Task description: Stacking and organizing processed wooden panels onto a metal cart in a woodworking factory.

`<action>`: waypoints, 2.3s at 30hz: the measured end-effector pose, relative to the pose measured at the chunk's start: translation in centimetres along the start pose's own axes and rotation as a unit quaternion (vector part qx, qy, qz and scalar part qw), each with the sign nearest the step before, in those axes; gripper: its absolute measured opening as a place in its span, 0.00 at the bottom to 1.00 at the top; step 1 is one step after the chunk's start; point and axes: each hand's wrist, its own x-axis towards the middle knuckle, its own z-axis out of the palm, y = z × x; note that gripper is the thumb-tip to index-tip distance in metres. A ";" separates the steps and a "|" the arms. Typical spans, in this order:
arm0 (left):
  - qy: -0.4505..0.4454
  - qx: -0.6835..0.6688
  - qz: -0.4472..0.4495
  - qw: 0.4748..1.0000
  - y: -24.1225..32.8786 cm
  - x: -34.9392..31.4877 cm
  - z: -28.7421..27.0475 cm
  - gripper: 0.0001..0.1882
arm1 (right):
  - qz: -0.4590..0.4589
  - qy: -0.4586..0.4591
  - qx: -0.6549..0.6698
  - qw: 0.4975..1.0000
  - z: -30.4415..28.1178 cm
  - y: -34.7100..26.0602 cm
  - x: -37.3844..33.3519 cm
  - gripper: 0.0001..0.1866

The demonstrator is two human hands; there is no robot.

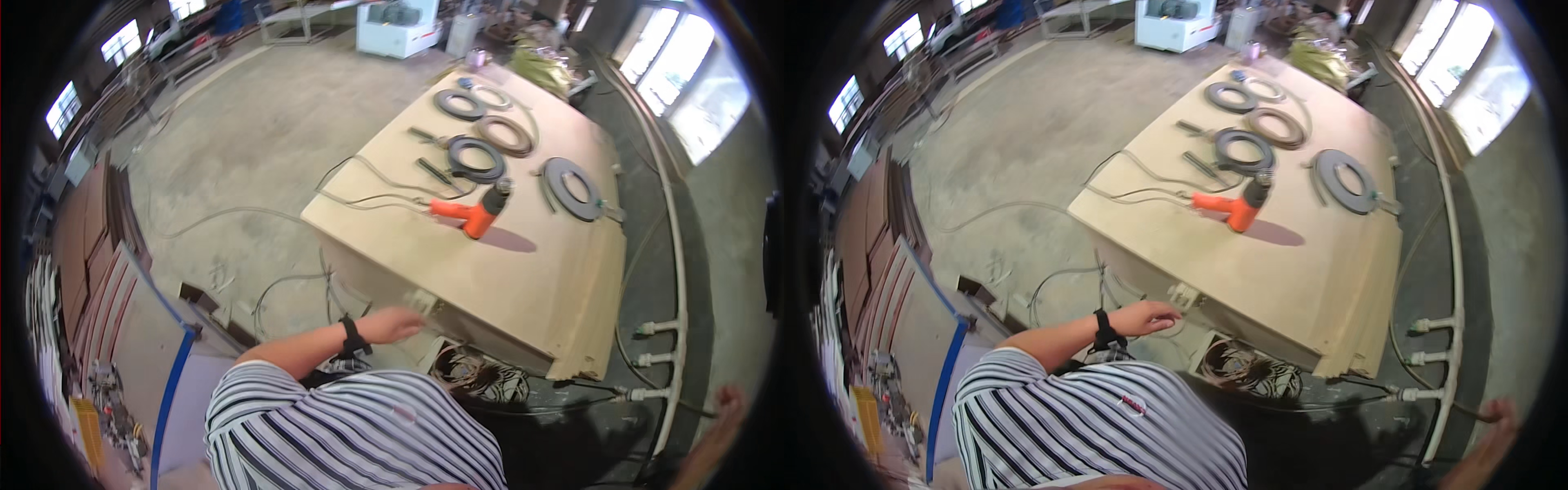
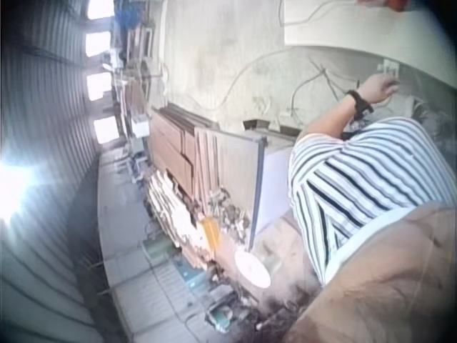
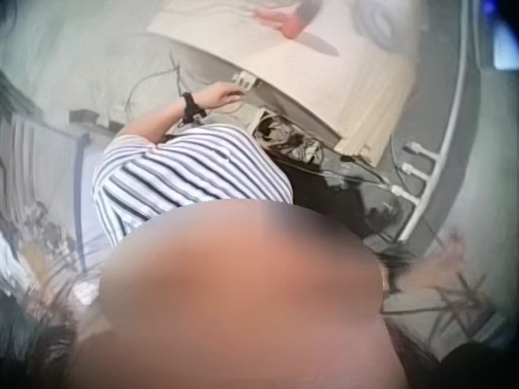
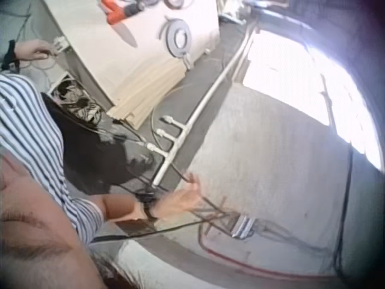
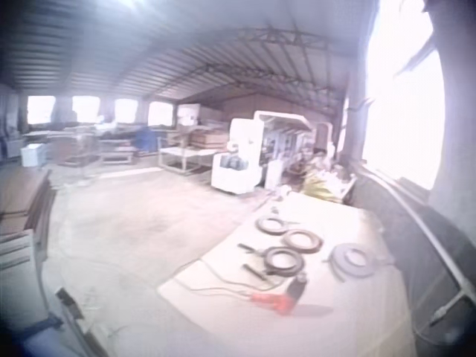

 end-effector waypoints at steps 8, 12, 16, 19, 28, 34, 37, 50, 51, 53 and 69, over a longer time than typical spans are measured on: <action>0.036 -0.032 -0.097 0.994 -8.8 -10.2 -11.6 0.15 | -0.024 -0.575 0.447 0.685 26.2 -21.5 -13.6 0.09; 0.099 0.008 -0.128 0.987 -15.5 -16.0 -21.3 0.13 | 0.072 -0.620 0.390 0.677 38.4 -30.3 -16.9 0.09; 0.186 0.037 -0.180 0.965 -18.9 -21.5 -29.8 0.14 | 0.086 -0.596 0.597 0.530 48.7 -40.3 -17.7 0.08; 0.282 -0.044 -0.222 0.932 -20.0 -25.0 -35.4 0.13 | 0.099 -0.651 0.611 0.440 57.0 -49.8 -17.8 0.10; 0.341 -0.189 -0.336 0.858 -28.4 -30.5 -45.8 0.15 | 0.203 -0.670 0.685 0.203 80.1 -68.8 -18.0 0.15; 0.370 -0.281 -0.376 0.802 -39.6 -31.8 -57.5 0.16 | 0.257 -0.650 0.670 0.249 98.5 -74.3 -16.7 0.15; 0.462 -0.150 -0.461 0.742 -49.0 -39.3 -59.7 0.13 | 0.159 -0.741 0.505 0.413 105.9 -78.1 -15.6 0.15; 0.155 0.102 -0.716 0.673 -70.3 -50.6 -71.7 0.19 | -0.332 -0.742 0.143 0.564 139.6 -89.4 -15.7 0.18; 0.171 0.117 -0.722 0.660 -72.7 -50.8 -73.0 0.18 | -0.246 -0.777 0.030 0.579 140.7 -91.6 -14.1 0.21; 0.194 0.108 -0.711 0.667 -78.0 -49.5 -81.9 0.13 | -0.238 -0.761 -0.015 0.604 145.6 -90.8 -13.4 0.22; 0.597 0.187 -0.085 0.775 -78.0 -7.8 -159.6 0.09 | -0.252 -0.746 0.028 0.615 181.1 -120.5 6.1 0.16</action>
